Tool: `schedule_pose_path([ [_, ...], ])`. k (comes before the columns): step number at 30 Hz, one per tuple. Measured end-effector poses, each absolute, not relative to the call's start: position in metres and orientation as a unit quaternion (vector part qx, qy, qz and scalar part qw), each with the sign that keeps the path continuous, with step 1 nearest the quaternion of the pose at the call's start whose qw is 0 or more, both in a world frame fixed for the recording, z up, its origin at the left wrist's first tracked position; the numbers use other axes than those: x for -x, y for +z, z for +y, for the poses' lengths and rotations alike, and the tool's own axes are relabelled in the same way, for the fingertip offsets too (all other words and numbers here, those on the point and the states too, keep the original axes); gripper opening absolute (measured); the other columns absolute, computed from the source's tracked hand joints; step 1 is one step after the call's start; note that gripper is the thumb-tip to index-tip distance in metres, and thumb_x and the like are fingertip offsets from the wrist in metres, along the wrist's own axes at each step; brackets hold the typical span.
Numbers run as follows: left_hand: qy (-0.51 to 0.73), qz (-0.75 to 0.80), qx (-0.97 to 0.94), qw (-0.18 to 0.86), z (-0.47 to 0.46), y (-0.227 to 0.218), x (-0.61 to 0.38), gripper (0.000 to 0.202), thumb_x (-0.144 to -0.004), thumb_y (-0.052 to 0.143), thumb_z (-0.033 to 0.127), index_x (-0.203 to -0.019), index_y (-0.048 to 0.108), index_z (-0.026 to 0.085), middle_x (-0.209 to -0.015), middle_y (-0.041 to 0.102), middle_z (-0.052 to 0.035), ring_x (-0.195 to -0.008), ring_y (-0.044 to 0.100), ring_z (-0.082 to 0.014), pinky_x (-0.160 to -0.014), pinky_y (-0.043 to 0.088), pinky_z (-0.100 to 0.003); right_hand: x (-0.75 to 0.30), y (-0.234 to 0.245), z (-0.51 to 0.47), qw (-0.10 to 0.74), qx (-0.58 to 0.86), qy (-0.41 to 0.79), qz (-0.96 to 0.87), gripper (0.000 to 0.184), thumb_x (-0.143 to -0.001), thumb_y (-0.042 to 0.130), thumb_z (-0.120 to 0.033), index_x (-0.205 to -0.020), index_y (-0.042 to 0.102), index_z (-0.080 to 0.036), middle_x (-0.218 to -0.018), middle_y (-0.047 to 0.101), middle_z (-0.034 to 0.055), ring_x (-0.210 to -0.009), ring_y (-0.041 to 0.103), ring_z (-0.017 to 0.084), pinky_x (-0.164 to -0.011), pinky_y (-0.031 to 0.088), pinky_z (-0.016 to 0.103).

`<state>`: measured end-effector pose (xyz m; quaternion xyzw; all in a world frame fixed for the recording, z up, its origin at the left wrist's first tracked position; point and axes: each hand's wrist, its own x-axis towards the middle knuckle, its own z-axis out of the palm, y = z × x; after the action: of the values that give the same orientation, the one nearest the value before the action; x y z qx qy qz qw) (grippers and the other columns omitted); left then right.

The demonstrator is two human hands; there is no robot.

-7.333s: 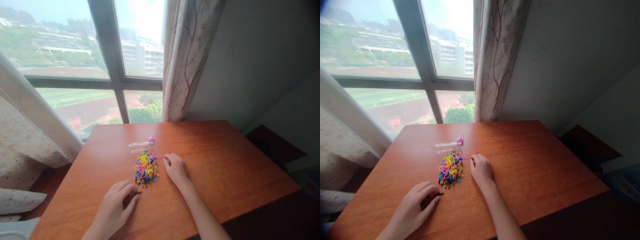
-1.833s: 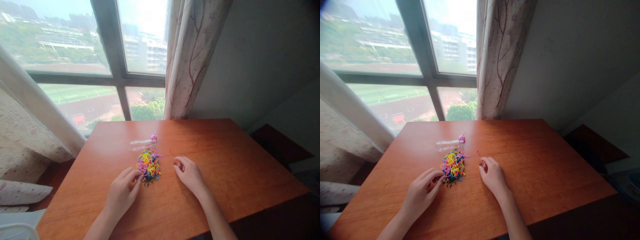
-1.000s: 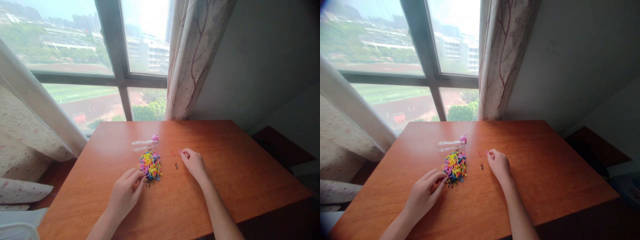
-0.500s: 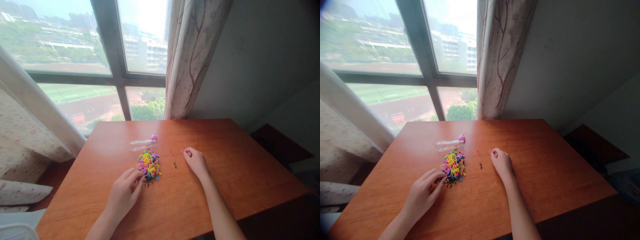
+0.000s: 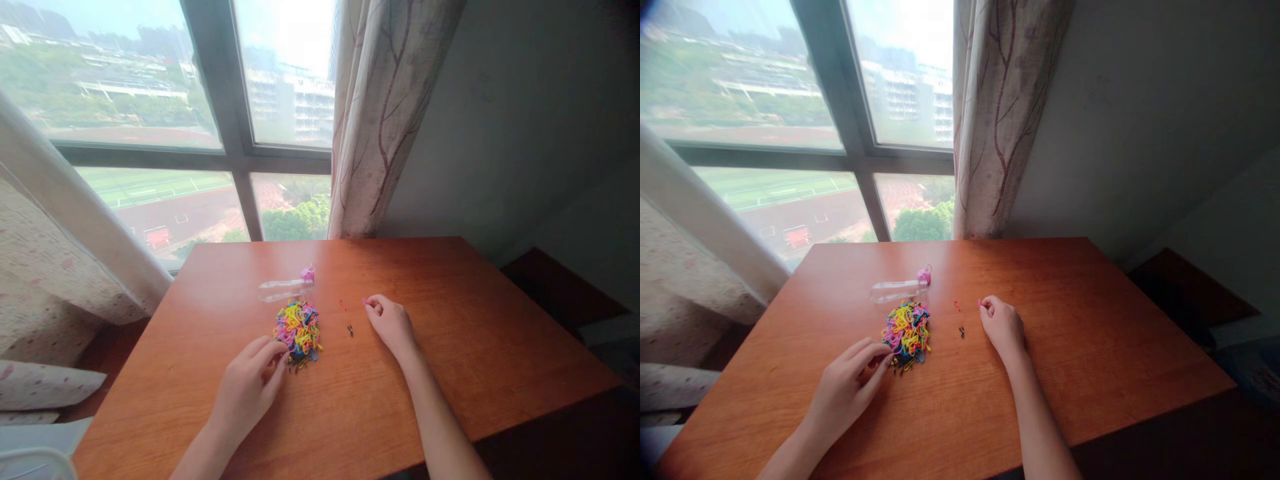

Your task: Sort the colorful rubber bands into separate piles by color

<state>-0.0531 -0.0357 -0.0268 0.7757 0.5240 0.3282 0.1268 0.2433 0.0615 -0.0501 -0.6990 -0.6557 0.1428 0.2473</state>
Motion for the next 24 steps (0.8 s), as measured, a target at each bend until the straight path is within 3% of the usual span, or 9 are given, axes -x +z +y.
schedule_pose_path([
  [9,0.327,0.526,-0.774,0.134,-0.035,-0.032,0.055,0.012,-0.094,0.05,0.022,-0.09,0.061,0.021,-0.079,0.061,-0.0003,-0.072,0.059,-0.0134,-0.068,0.045,-0.023,-0.242,-0.05,0.061,0.246,0.701,0.134,-0.655,0.023,-0.088,0.053,-0.041,-0.08,0.067,-0.025,-0.057,0.058,-0.0027,-0.055,0.053,0.014,-0.052,0.027,0.024],
  [18,0.333,0.55,-0.756,0.123,-0.035,-0.028,0.058,0.013,-0.094,0.051,0.027,-0.089,0.062,0.022,-0.077,0.063,0.001,-0.069,0.06,-0.0128,-0.066,0.046,-0.023,-0.227,-0.048,0.047,0.311,0.668,0.126,-0.665,0.019,-0.087,0.051,-0.033,-0.091,0.066,-0.022,-0.058,0.057,-0.0026,-0.057,0.055,0.016,-0.057,0.033,0.025],
  [24,0.292,0.642,-0.699,0.119,-0.033,-0.034,0.062,0.019,-0.091,0.052,0.033,-0.106,0.059,0.023,-0.08,0.064,0.0031,-0.057,0.057,-0.0117,-0.056,0.044,-0.023,-0.186,-0.039,0.014,0.301,0.595,0.2,-0.718,0.015,-0.087,0.053,-0.027,-0.09,0.067,-0.022,-0.059,0.058,-0.0031,-0.057,0.056,0.014,-0.059,0.035,0.023],
])
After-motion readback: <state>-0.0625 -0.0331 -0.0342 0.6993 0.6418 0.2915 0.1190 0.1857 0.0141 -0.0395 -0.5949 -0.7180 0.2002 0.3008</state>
